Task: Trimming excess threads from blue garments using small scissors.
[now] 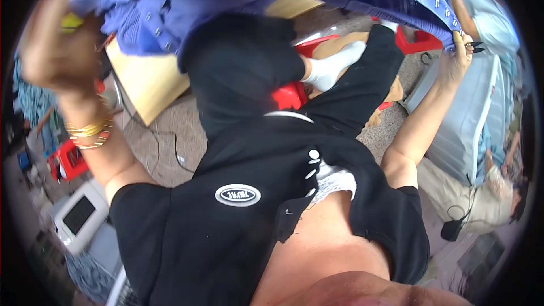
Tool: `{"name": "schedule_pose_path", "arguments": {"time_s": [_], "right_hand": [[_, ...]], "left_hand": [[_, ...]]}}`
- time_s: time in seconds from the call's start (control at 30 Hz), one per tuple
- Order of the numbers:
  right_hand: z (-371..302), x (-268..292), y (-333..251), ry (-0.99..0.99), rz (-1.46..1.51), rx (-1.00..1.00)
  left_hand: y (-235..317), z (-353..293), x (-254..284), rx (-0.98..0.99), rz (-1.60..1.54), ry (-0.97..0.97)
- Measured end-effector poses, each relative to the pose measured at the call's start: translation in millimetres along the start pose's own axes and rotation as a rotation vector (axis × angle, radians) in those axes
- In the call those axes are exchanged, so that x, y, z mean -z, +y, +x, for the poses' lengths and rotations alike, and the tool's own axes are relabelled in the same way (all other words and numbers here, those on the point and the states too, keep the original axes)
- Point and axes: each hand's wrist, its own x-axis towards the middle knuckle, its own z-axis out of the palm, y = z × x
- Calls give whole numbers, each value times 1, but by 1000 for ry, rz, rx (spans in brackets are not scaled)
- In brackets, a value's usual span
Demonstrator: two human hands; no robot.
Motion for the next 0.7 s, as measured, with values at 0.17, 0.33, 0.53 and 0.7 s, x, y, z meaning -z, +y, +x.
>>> {"name": "schedule_pose_path", "arguments": {"time_s": [0.17,0.33,0.53,0.7], "right_hand": [[-8,15,83,60,-187,-243],[-29,44,105,-29,-205,-413],[-72,41,111,-178,-625,-591],[-105,-61,95,-401,-670,-444]], "left_hand": [[116,-90,-17,221,-271,-224],[143,-130,-18,655,-507,-168],[155,-144,-7,862,-808,-143],[156,-151,-16,912,-780,-74]]}}
